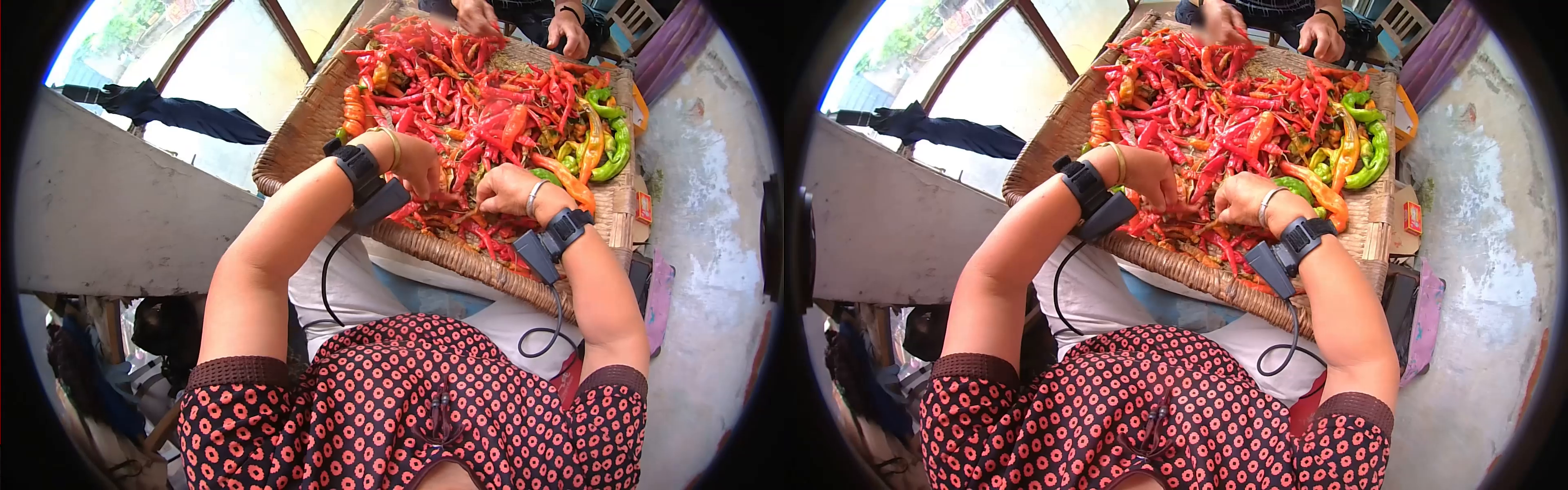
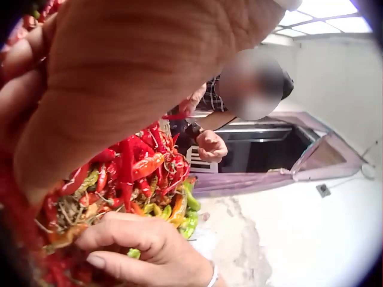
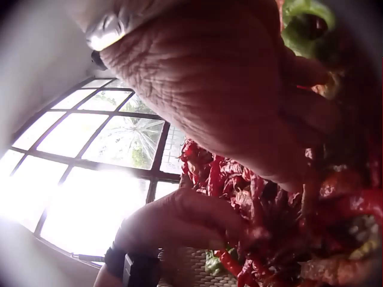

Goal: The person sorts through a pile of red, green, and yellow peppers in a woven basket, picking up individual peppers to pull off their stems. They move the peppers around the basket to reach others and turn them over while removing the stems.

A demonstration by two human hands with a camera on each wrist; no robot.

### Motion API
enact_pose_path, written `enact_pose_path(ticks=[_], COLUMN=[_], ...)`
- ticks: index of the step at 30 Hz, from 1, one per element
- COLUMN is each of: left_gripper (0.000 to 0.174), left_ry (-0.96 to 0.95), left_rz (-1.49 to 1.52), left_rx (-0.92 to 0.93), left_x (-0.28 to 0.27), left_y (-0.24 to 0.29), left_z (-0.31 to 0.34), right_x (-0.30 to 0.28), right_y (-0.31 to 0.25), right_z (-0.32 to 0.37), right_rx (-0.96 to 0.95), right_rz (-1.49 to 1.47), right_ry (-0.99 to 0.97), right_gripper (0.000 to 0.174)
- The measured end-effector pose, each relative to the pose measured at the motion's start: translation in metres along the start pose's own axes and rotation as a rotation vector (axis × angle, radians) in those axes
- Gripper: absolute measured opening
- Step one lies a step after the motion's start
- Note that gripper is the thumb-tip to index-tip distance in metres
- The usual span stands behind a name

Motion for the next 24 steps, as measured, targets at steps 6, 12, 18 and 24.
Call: enact_pose_path(ticks=[6,12,18,24], left_gripper=[0.019,0.044,0.033,0.015], left_ry=[0.349,0.410,0.355,0.660], left_rz=[0.233,-0.352,-0.218,-0.016], left_rx=[-0.121,-0.520,-0.210,-0.129], left_x=[-0.007,-0.002,0.006,-0.017], left_y=[-0.013,-0.028,-0.031,-0.030], left_z=[0.013,0.025,0.018,0.020], right_x=[-0.006,0.004,0.022,0.009], right_y=[0.002,-0.003,0.001,0.006], right_z=[0.005,-0.005,-0.020,-0.010], right_rx=[-0.031,-0.059,-0.129,-0.154], right_rz=[-0.099,0.066,0.109,-0.020], right_ry=[0.305,0.266,0.313,0.421], right_gripper=[0.016,0.042,0.018,0.018])
Point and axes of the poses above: each hand's wrist, its own z-axis away from the middle knuckle, its own x-axis out of the palm, y = z × x, the point moved 1 cm from there along -z, towards the middle knuckle, and after that the axes turned 10 degrees about -z, right-handed, at the moved point
